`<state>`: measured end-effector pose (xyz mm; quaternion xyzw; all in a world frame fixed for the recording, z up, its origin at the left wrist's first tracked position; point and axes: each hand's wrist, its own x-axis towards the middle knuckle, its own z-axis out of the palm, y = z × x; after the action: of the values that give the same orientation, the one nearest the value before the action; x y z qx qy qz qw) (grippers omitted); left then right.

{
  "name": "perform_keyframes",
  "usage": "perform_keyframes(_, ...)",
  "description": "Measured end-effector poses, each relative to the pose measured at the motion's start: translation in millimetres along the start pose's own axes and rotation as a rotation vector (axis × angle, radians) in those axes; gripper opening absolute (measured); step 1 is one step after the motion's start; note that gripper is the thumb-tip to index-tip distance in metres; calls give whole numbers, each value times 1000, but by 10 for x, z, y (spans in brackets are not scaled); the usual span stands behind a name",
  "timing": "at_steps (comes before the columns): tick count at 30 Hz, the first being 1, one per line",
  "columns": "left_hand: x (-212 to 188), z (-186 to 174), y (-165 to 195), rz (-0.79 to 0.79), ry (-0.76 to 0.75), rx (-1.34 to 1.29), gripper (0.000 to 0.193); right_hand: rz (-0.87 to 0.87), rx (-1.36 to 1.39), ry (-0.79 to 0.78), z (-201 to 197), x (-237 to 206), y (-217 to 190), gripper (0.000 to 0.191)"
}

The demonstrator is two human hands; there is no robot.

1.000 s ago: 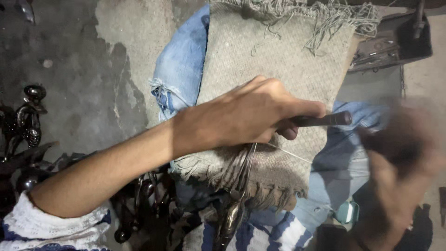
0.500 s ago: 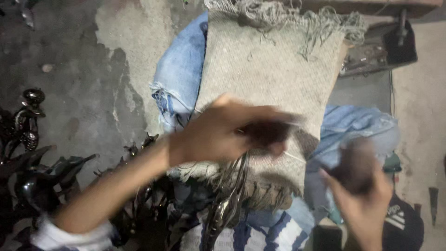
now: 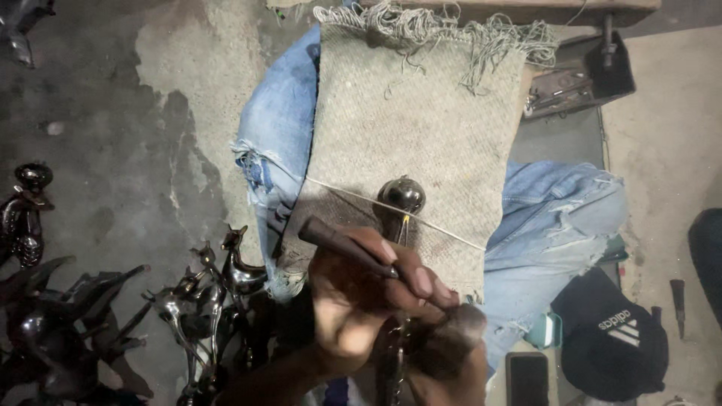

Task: The person holds a metal deer figurine on a cloth and repeatedly strikes it with a wooden mallet to polish its surface. The person rotates the figurine to access different areas while continuing to tap it with the mallet.

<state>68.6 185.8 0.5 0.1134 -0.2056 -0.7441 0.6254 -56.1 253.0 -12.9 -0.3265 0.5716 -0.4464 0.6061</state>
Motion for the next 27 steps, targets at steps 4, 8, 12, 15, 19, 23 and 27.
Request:
perform_keyframes(4, 129, 21, -15, 133, -139, -150, 58, 4, 134, -7, 238, -7, 57, 59)
perform_keyframes(8, 154, -132, 9, 152, -129, -138, 55, 54, 172, -58, 250, -41, 86, 56)
perform_keyframes(12, 53, -205, 52, 147, 25, -25, 35, 104, 201, -109, 133, -76, 125, 58)
perform_keyframes(15, 145, -297, 68, 211, -16, -29, 33, -114, 99, -241, 62, -46, 231, 46)
perform_keyframes(19, 165, -319, 180, 218, 63, 92, 31, -259, -310, -211, -47, 78, 294, 60)
perform_keyframes(23, 404, -357, 400, 245, -60, 531, 16, -288, -235, -318, -351, 162, 68, 53)
perform_keyframes(27, 823, -366, 633, 28, -261, 1035, 13, -21, -450, 290, -851, 209, -78, 36)
